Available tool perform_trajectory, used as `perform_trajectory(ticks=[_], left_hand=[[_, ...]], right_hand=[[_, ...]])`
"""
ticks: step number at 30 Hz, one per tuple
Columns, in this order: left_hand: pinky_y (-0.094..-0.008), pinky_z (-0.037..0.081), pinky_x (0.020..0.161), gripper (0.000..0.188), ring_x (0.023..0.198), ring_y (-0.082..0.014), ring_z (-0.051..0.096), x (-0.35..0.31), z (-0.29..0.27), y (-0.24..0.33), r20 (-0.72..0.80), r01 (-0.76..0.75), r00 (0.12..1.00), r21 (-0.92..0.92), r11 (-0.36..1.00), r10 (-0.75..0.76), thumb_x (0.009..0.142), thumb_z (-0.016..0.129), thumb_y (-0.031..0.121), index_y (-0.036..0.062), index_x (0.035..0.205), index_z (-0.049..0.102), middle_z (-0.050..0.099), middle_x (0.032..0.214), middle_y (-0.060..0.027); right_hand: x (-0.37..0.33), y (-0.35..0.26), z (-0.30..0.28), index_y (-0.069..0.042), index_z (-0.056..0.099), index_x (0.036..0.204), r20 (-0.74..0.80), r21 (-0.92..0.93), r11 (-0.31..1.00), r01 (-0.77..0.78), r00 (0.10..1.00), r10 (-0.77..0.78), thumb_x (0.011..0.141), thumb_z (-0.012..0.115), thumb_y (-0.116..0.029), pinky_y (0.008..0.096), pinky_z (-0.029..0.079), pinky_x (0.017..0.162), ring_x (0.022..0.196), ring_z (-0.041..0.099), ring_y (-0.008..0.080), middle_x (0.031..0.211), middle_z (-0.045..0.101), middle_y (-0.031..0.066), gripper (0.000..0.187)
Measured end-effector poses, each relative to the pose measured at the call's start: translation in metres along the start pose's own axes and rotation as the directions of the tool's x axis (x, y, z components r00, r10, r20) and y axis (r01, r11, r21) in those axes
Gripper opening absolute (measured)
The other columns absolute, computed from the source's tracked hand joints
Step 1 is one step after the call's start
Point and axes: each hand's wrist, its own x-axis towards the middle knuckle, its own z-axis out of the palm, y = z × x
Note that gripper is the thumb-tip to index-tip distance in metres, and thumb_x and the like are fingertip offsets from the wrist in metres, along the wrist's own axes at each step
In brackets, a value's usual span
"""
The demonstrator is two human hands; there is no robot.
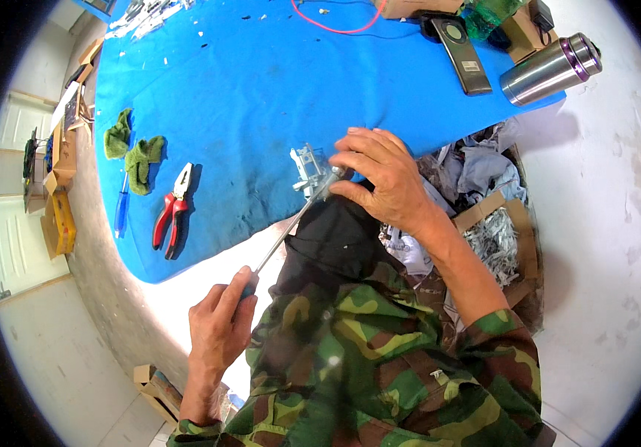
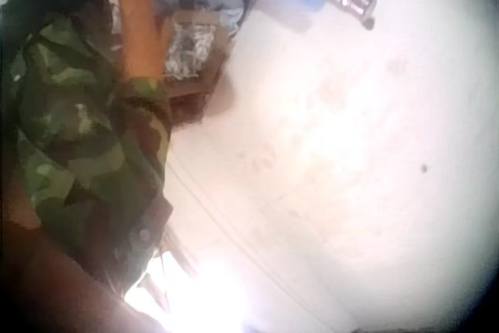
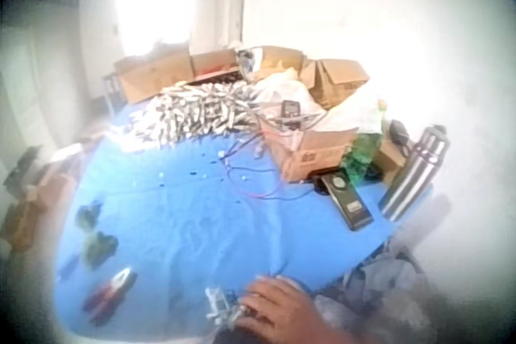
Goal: The person uses a screwdriver to loosen screws and disassemble parts of a small electrical component, then places the separated pieces on a blue table.
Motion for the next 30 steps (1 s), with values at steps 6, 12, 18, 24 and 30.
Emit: perform_trajectory(ticks=[6, 12, 18, 24, 30], left_hand=[[-0.0336, 0.051, 0.059, 0.047, 0.066, -0.0214, 0.066, 0.0, -0.002, -0.006, -0.002, 0.006, 1.0, -0.111, 0.994, -0.007, 0.09, 0.072, -0.002, 0.0044, 0.136, 0.067, 0.069, 0.082, -0.0135], [-0.0355, 0.052, 0.062, 0.046, 0.067, -0.0224, 0.067, 0.009, -0.005, -0.016, 0.019, -0.015, 1.0, -0.187, 0.982, 0.019, 0.092, 0.071, 0.0, 0.0063, 0.138, 0.067, 0.071, 0.085, -0.0131], [-0.0338, 0.054, 0.061, 0.051, 0.065, -0.0218, 0.067, 0.012, -0.005, -0.031, 0.062, -0.031, 0.997, -0.212, 0.977, 0.045, 0.092, 0.073, 0.0, 0.0096, 0.141, 0.065, 0.074, 0.089, -0.0128], [-0.0329, 0.055, 0.064, 0.041, 0.068, -0.0227, 0.069, 0.01, 0.011, -0.043, 0.033, -0.013, 0.999, -0.315, 0.949, 0.025, 0.094, 0.072, 0.003, 0.0041, 0.135, 0.069, 0.075, 0.088, -0.0138], [-0.0317, 0.057, 0.072, 0.036, 0.077, -0.0212, 0.074, 0.005, 0.017, -0.045, 0.099, 0.152, 0.988, -0.463, 0.873, -0.119, 0.096, 0.07, 0.006, 0.0006, 0.132, 0.071, 0.078, 0.093, -0.015]], right_hand=[[0.001, -0.001, 0.001, -0.014, 0.075, 0.112, 0.01, -0.012, 1.0, -0.026, 1.0, 0.026, 0.079, 0.088, -0.028, 0.0505, 0.043, 0.112, 0.13, 0.062, 0.0299, 0.126, 0.07, 0.0059, 0.038], [0.002, 0.0, 0.001, -0.014, 0.076, 0.112, 0.041, -0.005, 0.999, -0.033, 0.999, 0.034, 0.08, 0.088, -0.029, 0.0509, 0.04, 0.114, 0.132, 0.061, 0.029, 0.127, 0.07, 0.0057, 0.037], [0.002, 0.002, 0.002, -0.013, 0.076, 0.112, 0.047, -0.009, 0.999, -0.031, 0.998, 0.032, 0.08, 0.088, -0.028, 0.0508, 0.041, 0.113, 0.131, 0.061, 0.0293, 0.126, 0.07, 0.0061, 0.037], [0.005, 0.003, 0.004, -0.008, 0.075, 0.109, 0.018, 0.046, 0.999, 0.015, 1.0, -0.016, 0.077, 0.089, -0.023, 0.0493, 0.048, 0.107, 0.125, 0.065, 0.0324, 0.122, 0.072, 0.0089, 0.038], [0.007, 0.003, 0.007, -0.006, 0.076, 0.108, -0.013, 0.054, 0.998, 0.017, 1.0, -0.017, 0.075, 0.09, -0.021, 0.0489, 0.05, 0.107, 0.123, 0.067, 0.0334, 0.12, 0.074, 0.0101, 0.039]])
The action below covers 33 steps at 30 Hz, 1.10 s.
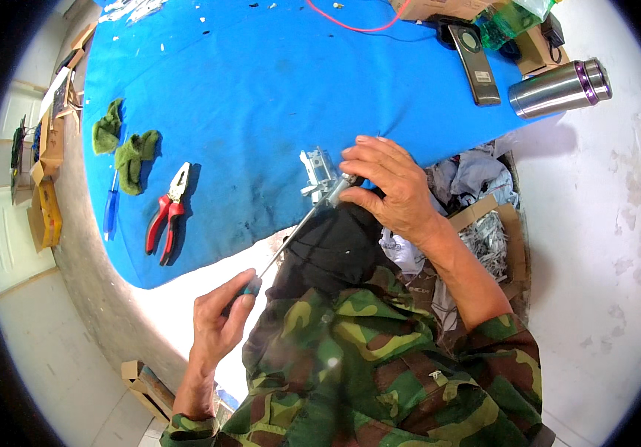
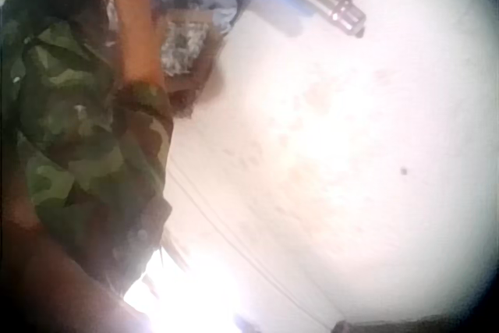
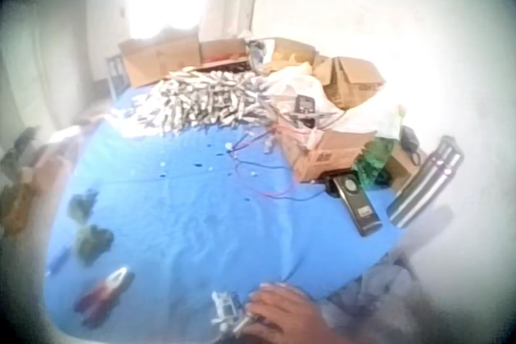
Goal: The person uses a screwdriver to loosen screws and disassemble parts of a small electrical component, then places the separated pieces on a blue table.
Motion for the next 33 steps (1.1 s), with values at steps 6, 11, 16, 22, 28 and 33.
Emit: perform_trajectory(ticks=[6, 11, 16, 22, 28, 33], left_hand=[[-0.0323, 0.056, 0.066, 0.04, 0.071, -0.0206, 0.072, 0.0, 0.002, 0.002, -0.017, -0.081, 0.996, 0.129, 0.988, 0.083, 0.094, 0.074, 0.005, 0.0041, 0.134, 0.07, 0.074, 0.086, -0.0129], [-0.0335, 0.051, 0.056, 0.047, 0.062, -0.0219, 0.067, 0.005, -0.007, 0.007, 0.008, -0.202, 0.977, 0.345, 0.917, 0.212, 0.091, 0.077, 0.004, 0.0081, 0.137, 0.068, 0.066, 0.074, -0.0099], [-0.0328, 0.053, 0.059, 0.041, 0.064, -0.0196, 0.068, 0.007, -0.007, 0.003, -0.003, -0.152, 0.988, 0.185, 0.971, 0.155, 0.093, 0.075, 0.004, 0.0051, 0.134, 0.07, 0.072, 0.081, -0.0116], [-0.0301, 0.05, 0.06, 0.031, 0.068, -0.011, 0.064, 0.006, -0.007, 0.003, 0.005, 0.049, 0.999, -0.065, 0.997, -0.049, 0.099, 0.07, 0.011, 0.0007, 0.128, 0.073, 0.077, 0.087, -0.0095], [-0.0246, 0.044, 0.054, 0.033, 0.061, -0.0063, 0.058, 0.006, -0.008, -0.002, 0.062, 0.155, 0.987, -0.182, 0.971, -0.146, 0.104, 0.065, 0.02, 0.0015, 0.13, 0.073, 0.069, 0.076, -0.0024], [-0.0229, 0.042, 0.052, 0.034, 0.058, -0.0057, 0.056, 0.013, 0.009, 0.0, 0.107, 0.303, 0.953, -0.387, 0.871, -0.284, 0.106, 0.064, 0.021, 0.0018, 0.133, 0.071, 0.068, 0.075, -0.0018]], right_hand=[[0.002, -0.002, -0.003, -0.006, 0.076, 0.108, 0.03, -0.01, 1.0, -0.018, 0.999, 0.019, 0.076, 0.09, -0.022, 0.049, 0.049, 0.109, 0.124, 0.067, 0.0326, 0.121, 0.074, 0.0102, 0.039], [0.004, -0.004, -0.004, -0.006, 0.076, 0.108, 0.035, 0.024, 0.999, -0.042, 0.999, 0.041, 0.077, 0.09, -0.023, 0.0499, 0.049, 0.11, 0.124, 0.067, 0.0325, 0.122, 0.074, 0.0096, 0.038], [0.003, -0.003, -0.002, -0.006, 0.076, 0.107, 0.038, 0.001, 0.999, -0.04, 0.999, 0.04, 0.077, 0.09, -0.023, 0.0495, 0.048, 0.11, 0.124, 0.067, 0.0325, 0.121, 0.075, 0.0094, 0.037], [0.001, -0.005, -0.001, -0.006, 0.076, 0.107, 0.036, -0.005, 0.999, -0.049, 0.998, 0.049, 0.077, 0.09, -0.023, 0.0496, 0.048, 0.109, 0.124, 0.067, 0.0323, 0.119, 0.075, 0.009, 0.036], [0.002, -0.006, -0.002, -0.008, 0.077, 0.108, 0.033, -0.013, 0.999, -0.048, 0.998, 0.048, 0.078, 0.09, -0.024, 0.0494, 0.047, 0.111, 0.125, 0.067, 0.0317, 0.121, 0.076, 0.0083, 0.037], [0.0, -0.009, 0.001, -0.009, 0.077, 0.107, 0.058, 0.013, 0.999, -0.048, 0.997, 0.047, 0.078, 0.091, -0.026, 0.0502, 0.046, 0.112, 0.126, 0.067, 0.0304, 0.121, 0.076, 0.008, 0.036]])
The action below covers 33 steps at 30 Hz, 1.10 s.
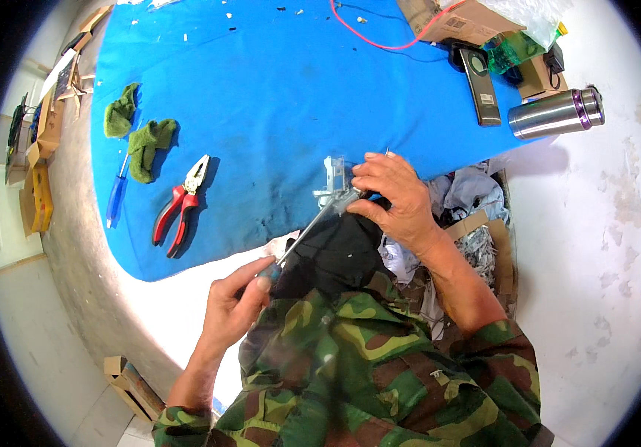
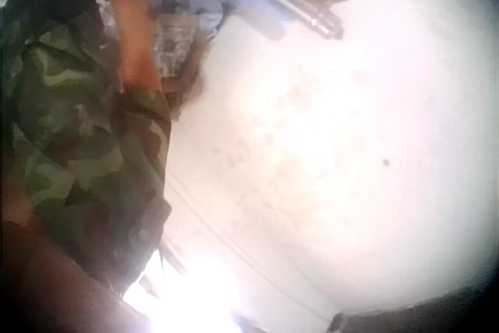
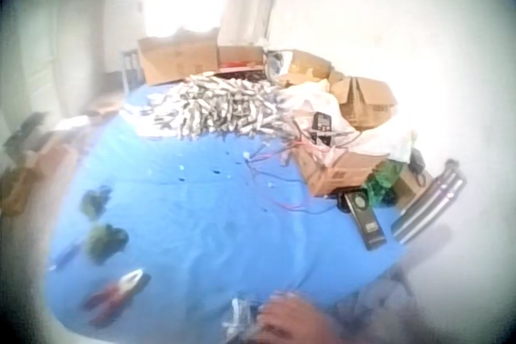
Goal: The person uses a screwdriver to loosen screws and disassemble parts of a small electrical component, then places the separated pieces on a blue table.
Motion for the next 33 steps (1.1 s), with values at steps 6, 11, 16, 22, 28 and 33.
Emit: perform_trajectory(ticks=[6, 11, 16, 22, 28, 33], left_hand=[[-0.0274, 0.052, 0.066, 0.034, 0.072, -0.0124, 0.067, -0.021, -0.013, 0.005, -0.048, -0.222, 0.967, 0.323, 0.92, 0.251, 0.102, 0.068, 0.016, -0.0002, 0.132, 0.071, 0.073, 0.084, -0.0074], [-0.0302, 0.052, 0.063, 0.035, 0.068, -0.0167, 0.067, -0.024, -0.02, 0.008, -0.003, -0.299, 0.94, 0.471, 0.83, 0.34, 0.098, 0.072, 0.01, 0.0018, 0.131, 0.072, 0.072, 0.082, -0.011], [-0.0317, 0.047, 0.056, 0.039, 0.06, -0.0178, 0.062, -0.02, -0.028, 0.014, 0.067, -0.361, 0.917, 0.557, 0.748, 0.393, 0.096, 0.074, 0.009, 0.0052, 0.135, 0.07, 0.067, 0.074, -0.0099], [-0.0341, 0.048, 0.054, 0.046, 0.057, -0.0209, 0.061, -0.013, -0.033, 0.014, 0.092, -0.395, 0.902, 0.569, 0.721, 0.421, 0.09, 0.078, 0.003, 0.0076, 0.135, 0.07, 0.066, 0.074, -0.0105], [-0.0344, 0.05, 0.054, 0.046, 0.056, -0.0227, 0.062, -0.006, -0.043, 0.032, 0.135, -0.372, 0.921, 0.578, 0.726, 0.365, 0.089, 0.078, 0.003, 0.0078, 0.134, 0.071, 0.066, 0.074, -0.0105], [-0.0316, 0.049, 0.057, 0.036, 0.062, -0.017, 0.063, -0.002, -0.046, 0.038, 0.122, -0.307, 0.95, 0.529, 0.791, 0.288, 0.095, 0.076, 0.01, 0.002, 0.13, 0.072, 0.07, 0.078, -0.0105]], right_hand=[[0.001, -0.002, 0.002, -0.01, 0.078, 0.106, 0.0, -0.012, 0.999, -0.034, 0.999, 0.034, 0.077, 0.092, -0.026, 0.0499, 0.046, 0.112, 0.125, 0.068, 0.0292, 0.12, 0.076, 0.0073, 0.036], [-0.001, -0.003, 0.005, -0.01, 0.078, 0.105, -0.014, 0.003, 0.999, -0.037, 0.999, 0.037, 0.076, 0.092, -0.026, 0.0498, 0.047, 0.111, 0.124, 0.068, 0.029, 0.119, 0.077, 0.0068, 0.036], [0.0, -0.003, 0.004, -0.011, 0.077, 0.105, -0.012, -0.004, 0.999, -0.038, 0.999, 0.038, 0.072, 0.094, -0.027, 0.0498, 0.046, 0.111, 0.125, 0.068, 0.0298, 0.119, 0.077, 0.006, 0.04], [0.002, -0.002, 0.003, -0.011, 0.077, 0.106, 0.004, -0.012, 0.999, -0.032, 0.999, 0.032, 0.074, 0.093, -0.029, 0.0504, 0.046, 0.111, 0.125, 0.068, 0.0306, 0.118, 0.077, 0.0065, 0.041], [0.002, -0.004, 0.003, -0.011, 0.077, 0.104, -0.006, -0.004, 1.0, -0.024, 1.0, 0.024, 0.076, 0.091, -0.027, 0.0494, 0.047, 0.109, 0.122, 0.069, 0.0293, 0.117, 0.076, 0.0065, 0.036], [0.002, -0.004, 0.005, -0.011, 0.077, 0.103, -0.019, 0.001, 1.0, -0.03, 0.999, 0.03, 0.075, 0.091, -0.027, 0.049, 0.047, 0.109, 0.121, 0.069, 0.0287, 0.116, 0.076, 0.0053, 0.035]])
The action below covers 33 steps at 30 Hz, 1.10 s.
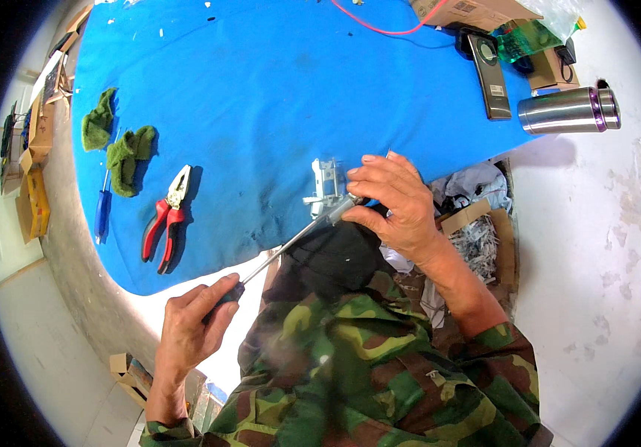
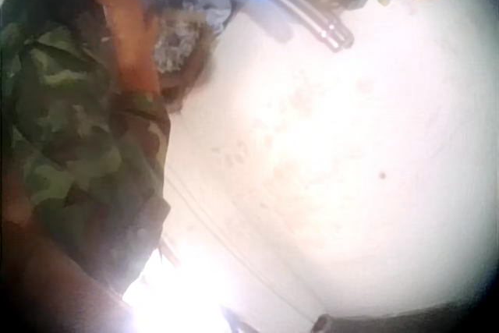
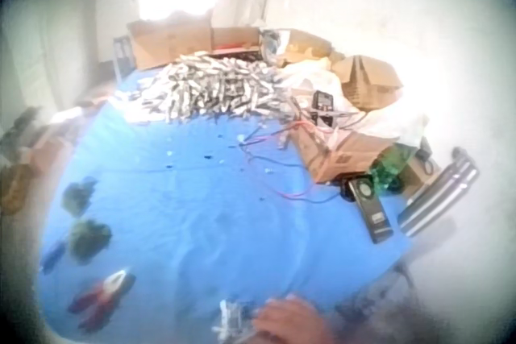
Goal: The person uses a screwdriver to loosen screws and disassemble parts of a small electrical component, then places the separated pieces on a blue table.
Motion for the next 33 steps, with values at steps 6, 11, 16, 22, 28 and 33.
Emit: perform_trajectory(ticks=[6, 11, 16, 22, 28, 33], left_hand=[[-0.0304, 0.052, 0.064, 0.032, 0.07, -0.0161, 0.068, -0.006, 0.008, 0.012, 0.007, 0.147, 0.989, -0.145, 0.979, -0.147, 0.099, 0.074, 0.016, -0.0004, 0.126, 0.074, 0.075, 0.085, -0.0127], [-0.0262, 0.047, 0.056, 0.039, 0.062, -0.0094, 0.061, -0.013, 0.02, 0.006, -0.033, 0.156, 0.985, -0.219, 0.963, -0.167, 0.104, 0.07, 0.031, -0.0003, 0.128, 0.073, 0.068, 0.073, -0.003], [-0.0265, 0.047, 0.054, 0.04, 0.059, -0.0085, 0.06, -0.011, 0.017, 0.015, 0.063, 0.291, 0.956, -0.337, 0.895, -0.287, 0.105, 0.068, 0.033, 0.0009, 0.128, 0.073, 0.067, 0.072, -0.0024], [-0.0283, 0.044, 0.051, 0.038, 0.059, -0.0106, 0.059, -0.011, 0.019, 0.01, -0.002, 0.183, 0.982, -0.258, 0.949, -0.19, 0.102, 0.072, 0.026, 0.0016, 0.13, 0.072, 0.067, 0.072, -0.0038], [-0.0343, 0.051, 0.053, 0.047, 0.057, -0.025, 0.063, -0.005, 0.008, 0.007, -0.002, -0.098, 0.995, 0.276, 0.956, 0.103, 0.087, 0.08, 0.005, 0.0088, 0.133, 0.07, 0.065, 0.072, -0.0087], [-0.0322, 0.048, 0.053, 0.041, 0.058, -0.0204, 0.062, 0.0, 0.007, 0.005, 0.0, -0.1, 0.995, 0.232, 0.967, 0.103, 0.092, 0.078, 0.007, 0.0061, 0.132, 0.07, 0.067, 0.074, -0.0093]], right_hand=[[0.0, 0.0, -0.001, -0.011, 0.077, 0.102, -0.003, -0.016, 1.0, 0.001, 1.0, -0.001, 0.075, 0.091, -0.028, 0.0487, 0.047, 0.11, 0.121, 0.068, 0.0275, 0.115, 0.077, 0.0046, 0.035], [0.0, 0.001, -0.001, -0.011, 0.077, 0.102, 0.013, -0.011, 1.0, -0.002, 1.0, 0.002, 0.075, 0.091, -0.028, 0.0488, 0.047, 0.11, 0.121, 0.068, 0.0274, 0.114, 0.077, 0.0047, 0.034], [0.0, 0.001, -0.001, -0.01, 0.077, 0.102, 0.007, 0.0, 1.0, -0.005, 1.0, 0.005, 0.076, 0.091, -0.027, 0.0492, 0.046, 0.11, 0.121, 0.068, 0.028, 0.114, 0.077, 0.0054, 0.034], [0.001, 0.002, -0.004, -0.01, 0.078, 0.103, 0.024, 0.003, 1.0, -0.008, 1.0, 0.008, 0.076, 0.091, -0.026, 0.0492, 0.046, 0.111, 0.123, 0.068, 0.0284, 0.115, 0.077, 0.0056, 0.035], [0.002, 0.003, -0.004, -0.01, 0.077, 0.103, 0.041, 0.014, 1.0, -0.017, 0.999, 0.017, 0.076, 0.091, -0.026, 0.0492, 0.046, 0.111, 0.123, 0.067, 0.0283, 0.115, 0.077, 0.0053, 0.034], [-0.001, 0.003, -0.001, -0.01, 0.077, 0.101, 0.018, 0.002, 1.0, -0.021, 1.0, 0.021, 0.076, 0.091, -0.026, 0.0493, 0.045, 0.111, 0.123, 0.067, 0.0276, 0.113, 0.077, 0.0044, 0.033]])
